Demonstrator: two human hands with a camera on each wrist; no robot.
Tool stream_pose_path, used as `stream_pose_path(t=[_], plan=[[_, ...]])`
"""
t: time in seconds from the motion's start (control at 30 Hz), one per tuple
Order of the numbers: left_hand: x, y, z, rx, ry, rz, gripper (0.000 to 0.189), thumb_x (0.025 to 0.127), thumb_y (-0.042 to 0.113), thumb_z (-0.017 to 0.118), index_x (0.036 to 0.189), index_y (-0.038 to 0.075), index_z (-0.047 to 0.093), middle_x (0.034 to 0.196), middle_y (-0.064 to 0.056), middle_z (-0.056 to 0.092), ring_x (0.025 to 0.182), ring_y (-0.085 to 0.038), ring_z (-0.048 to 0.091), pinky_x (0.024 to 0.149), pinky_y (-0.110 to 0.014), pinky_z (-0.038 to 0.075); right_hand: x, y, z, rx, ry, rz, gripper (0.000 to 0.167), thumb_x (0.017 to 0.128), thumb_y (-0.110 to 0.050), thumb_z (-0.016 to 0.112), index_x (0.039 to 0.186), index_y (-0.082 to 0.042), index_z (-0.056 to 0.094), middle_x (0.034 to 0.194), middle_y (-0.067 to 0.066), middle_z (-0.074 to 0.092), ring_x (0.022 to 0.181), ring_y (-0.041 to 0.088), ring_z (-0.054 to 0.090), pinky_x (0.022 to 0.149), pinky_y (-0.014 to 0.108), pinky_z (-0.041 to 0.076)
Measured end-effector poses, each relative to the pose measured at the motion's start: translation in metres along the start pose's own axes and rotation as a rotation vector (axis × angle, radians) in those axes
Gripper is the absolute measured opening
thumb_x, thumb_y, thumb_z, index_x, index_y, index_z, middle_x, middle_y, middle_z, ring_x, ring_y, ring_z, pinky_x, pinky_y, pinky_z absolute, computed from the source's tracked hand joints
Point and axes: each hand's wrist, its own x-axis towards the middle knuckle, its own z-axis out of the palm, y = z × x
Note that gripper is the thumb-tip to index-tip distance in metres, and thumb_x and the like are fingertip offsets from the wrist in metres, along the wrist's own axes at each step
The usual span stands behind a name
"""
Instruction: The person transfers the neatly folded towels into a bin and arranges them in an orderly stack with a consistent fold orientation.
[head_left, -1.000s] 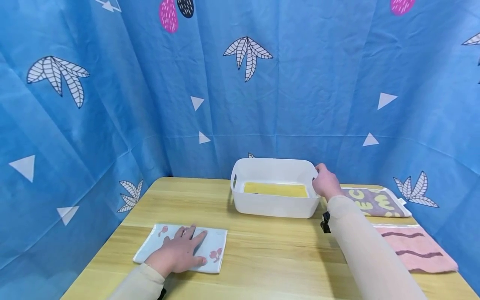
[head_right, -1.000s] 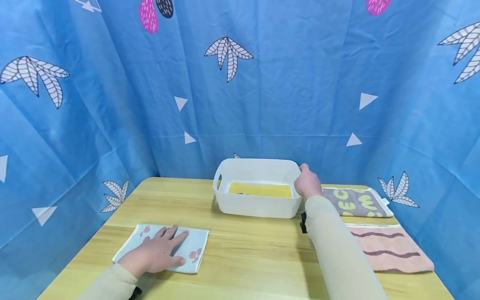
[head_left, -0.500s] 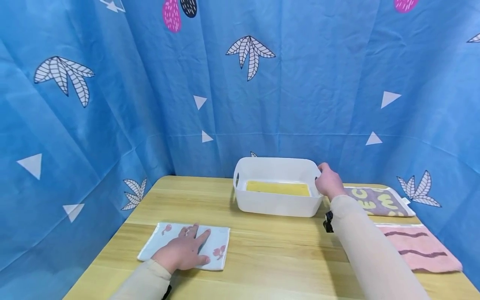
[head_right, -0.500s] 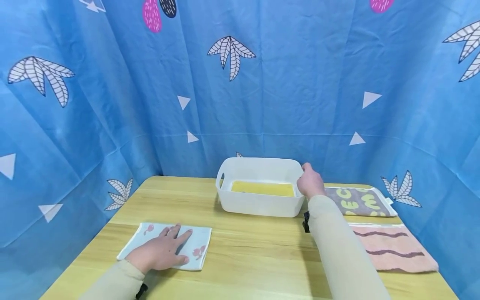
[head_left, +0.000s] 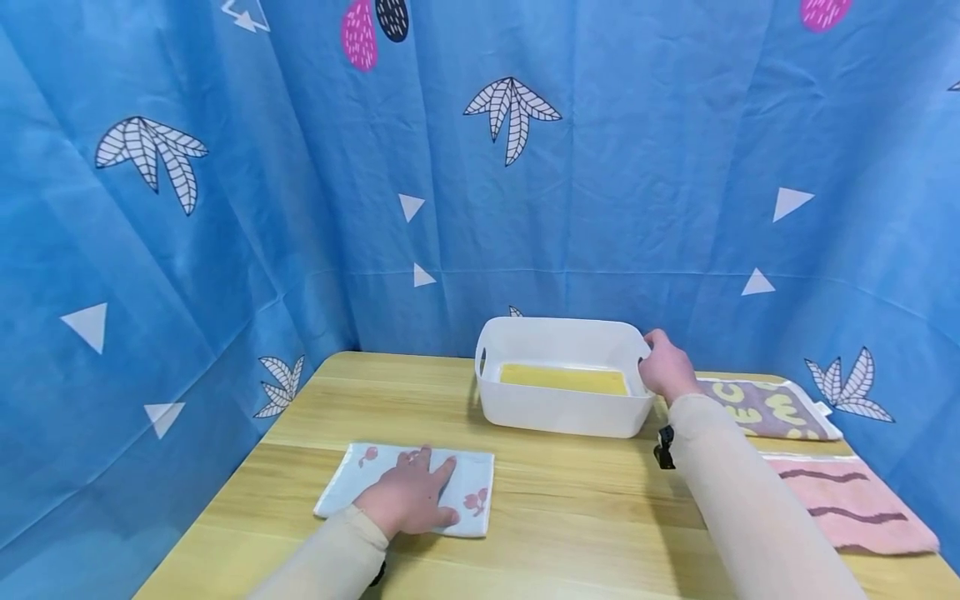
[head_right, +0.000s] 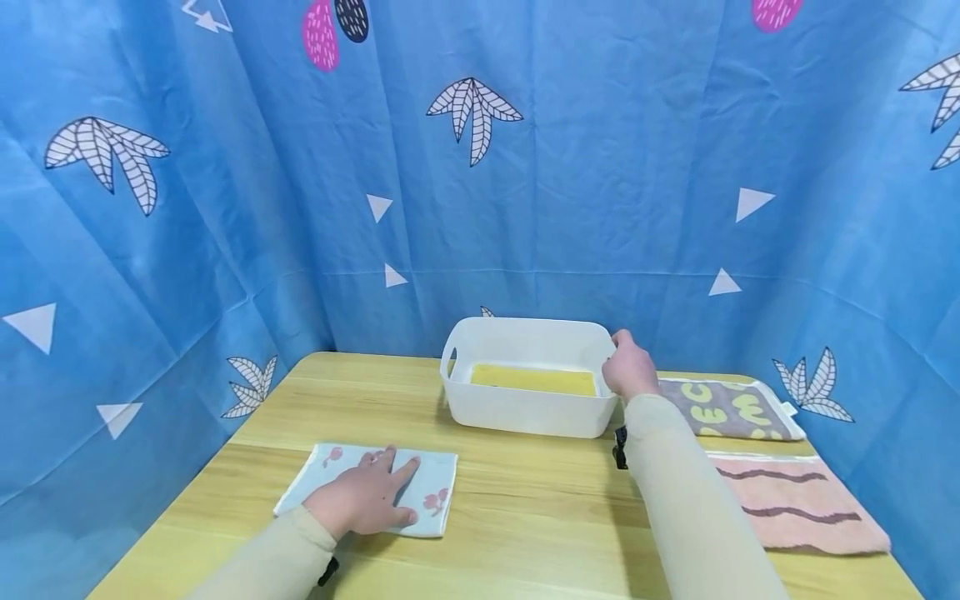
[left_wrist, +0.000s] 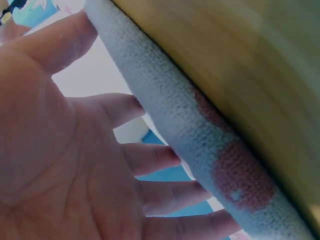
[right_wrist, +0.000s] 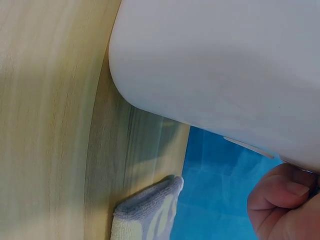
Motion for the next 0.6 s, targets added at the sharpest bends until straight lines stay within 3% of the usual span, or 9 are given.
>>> stream_pose_path(t=[0.4,0.6], plan=[[0.009,0.055,-0.004,0.116,-0.008,0.060,0.084,0.088,0.063,0.065,0.154,0.015,0.044,0.154,-0.030,0.034,0.138,-0.051,0.037,0.108,-0.056,0.038,0.000,0.000,0.002,0.004,0.007,0.006,0.051,0.102,-0.009,0.037,0.151,0.000,0.026,0.144,0.037,0.039,0.128,0.051,0.042,0.102,0.063,0.039],[0.019,0.090,0.000,0.238,0.001,0.100,0.087,0.087,0.070,0.061,0.155,0.020,0.043,0.152,-0.029,0.039,0.136,-0.046,0.043,0.110,-0.051,0.037,0.001,0.000,0.003,-0.011,0.015,0.001,0.051,0.101,-0.008,0.037,0.151,0.000,0.027,0.144,0.037,0.039,0.128,0.052,0.042,0.102,0.063,0.038]])
